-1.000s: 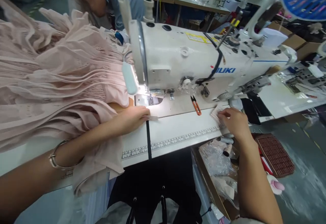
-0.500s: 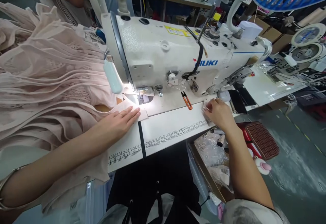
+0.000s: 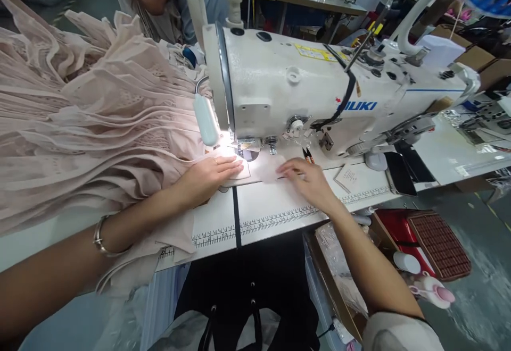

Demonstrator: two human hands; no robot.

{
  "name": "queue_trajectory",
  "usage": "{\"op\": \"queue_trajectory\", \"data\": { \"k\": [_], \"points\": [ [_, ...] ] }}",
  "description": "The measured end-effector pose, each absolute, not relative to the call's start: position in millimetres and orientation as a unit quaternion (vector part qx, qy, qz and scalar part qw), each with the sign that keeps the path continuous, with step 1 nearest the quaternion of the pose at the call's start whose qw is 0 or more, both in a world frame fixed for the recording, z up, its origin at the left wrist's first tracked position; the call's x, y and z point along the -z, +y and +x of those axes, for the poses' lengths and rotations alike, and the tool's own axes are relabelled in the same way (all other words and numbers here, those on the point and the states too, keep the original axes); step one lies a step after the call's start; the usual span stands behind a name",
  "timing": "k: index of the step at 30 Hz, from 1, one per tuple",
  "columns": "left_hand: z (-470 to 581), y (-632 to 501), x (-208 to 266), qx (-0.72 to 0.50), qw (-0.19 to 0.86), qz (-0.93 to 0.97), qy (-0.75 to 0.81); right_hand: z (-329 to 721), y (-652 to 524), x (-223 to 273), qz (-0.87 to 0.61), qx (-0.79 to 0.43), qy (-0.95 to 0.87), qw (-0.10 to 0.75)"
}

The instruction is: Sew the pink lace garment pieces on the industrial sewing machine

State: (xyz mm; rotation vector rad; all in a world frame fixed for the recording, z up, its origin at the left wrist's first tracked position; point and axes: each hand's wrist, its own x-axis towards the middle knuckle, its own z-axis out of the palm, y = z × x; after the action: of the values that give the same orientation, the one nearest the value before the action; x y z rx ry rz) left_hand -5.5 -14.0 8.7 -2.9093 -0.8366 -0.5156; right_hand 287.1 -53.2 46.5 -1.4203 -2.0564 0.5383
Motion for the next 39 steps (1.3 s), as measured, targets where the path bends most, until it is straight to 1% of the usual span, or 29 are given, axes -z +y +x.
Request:
{"op": "queue_trajectory", "data": {
  "k": [1, 3, 5, 6, 11, 14, 16, 19, 21, 23, 25, 26, 28, 30, 32, 35, 39],
  "points": [
    [1, -18, -13, 0.131, 0.063, -0.945, -0.293, 278, -43, -40, -0.529, -0.191, -0.783, 0.266],
    [14, -28, -18, 0.061, 0.114, -0.934, -0.333, 263, -27, -29, -0.541, -0.099, -0.803, 0.231],
    [25, -39, -21, 0.019, 0.147, -0.924, -0.352, 252, -18, -23, -0.544, -0.012, -0.816, 0.195],
    [28, -44, -20, 0.008, 0.158, -0.922, -0.354, 247, -17, -21, -0.538, 0.013, -0.825, 0.173],
    [24, -49, -17, 0.017, 0.193, -0.922, -0.335, 222, -24, -26, -0.497, 0.052, -0.866, 0.032],
    [18, -46, -18, 0.038, 0.203, -0.926, -0.317, 211, -23, -33, -0.511, 0.073, -0.856, -0.009],
    [15, -42, -19, 0.047, 0.183, -0.932, -0.309, 207, -18, -34, -0.520, 0.051, -0.853, -0.017],
    [11, -36, -18, 0.067, 0.120, -0.940, -0.312, 204, -8, -30, -0.534, -0.026, -0.845, 0.017],
    [7, -31, -14, 0.095, 0.075, -0.937, -0.327, 203, -5, -24, -0.545, -0.086, -0.830, 0.082],
    [4, -28, -9, 0.138, 0.036, -0.917, -0.371, 204, -5, -18, -0.553, -0.131, -0.807, 0.158],
    [3, -27, -4, 0.195, -0.006, -0.884, -0.424, 206, -7, -15, -0.555, -0.167, -0.786, 0.215],
    [4, -29, -2, 0.223, -0.029, -0.872, -0.435, 207, -8, -14, -0.553, -0.184, -0.780, 0.230],
    [6, -34, 1, 0.250, -0.058, -0.876, -0.407, 208, -10, -15, -0.551, -0.212, -0.771, 0.241],
    [9, -40, 2, 0.231, -0.041, -0.904, -0.356, 209, -10, -17, -0.554, -0.221, -0.765, 0.244],
    [11, -44, 1, 0.189, 0.007, -0.925, -0.330, 209, -9, -18, -0.559, -0.220, -0.761, 0.242],
    [12, -46, 0, 0.147, 0.064, -0.932, -0.325, 207, -8, -19, -0.567, -0.221, -0.757, 0.235],
    [13, -45, 0, 0.134, 0.087, -0.931, -0.329, 206, -8, -19, -0.567, -0.217, -0.758, 0.238]
  ]
}}
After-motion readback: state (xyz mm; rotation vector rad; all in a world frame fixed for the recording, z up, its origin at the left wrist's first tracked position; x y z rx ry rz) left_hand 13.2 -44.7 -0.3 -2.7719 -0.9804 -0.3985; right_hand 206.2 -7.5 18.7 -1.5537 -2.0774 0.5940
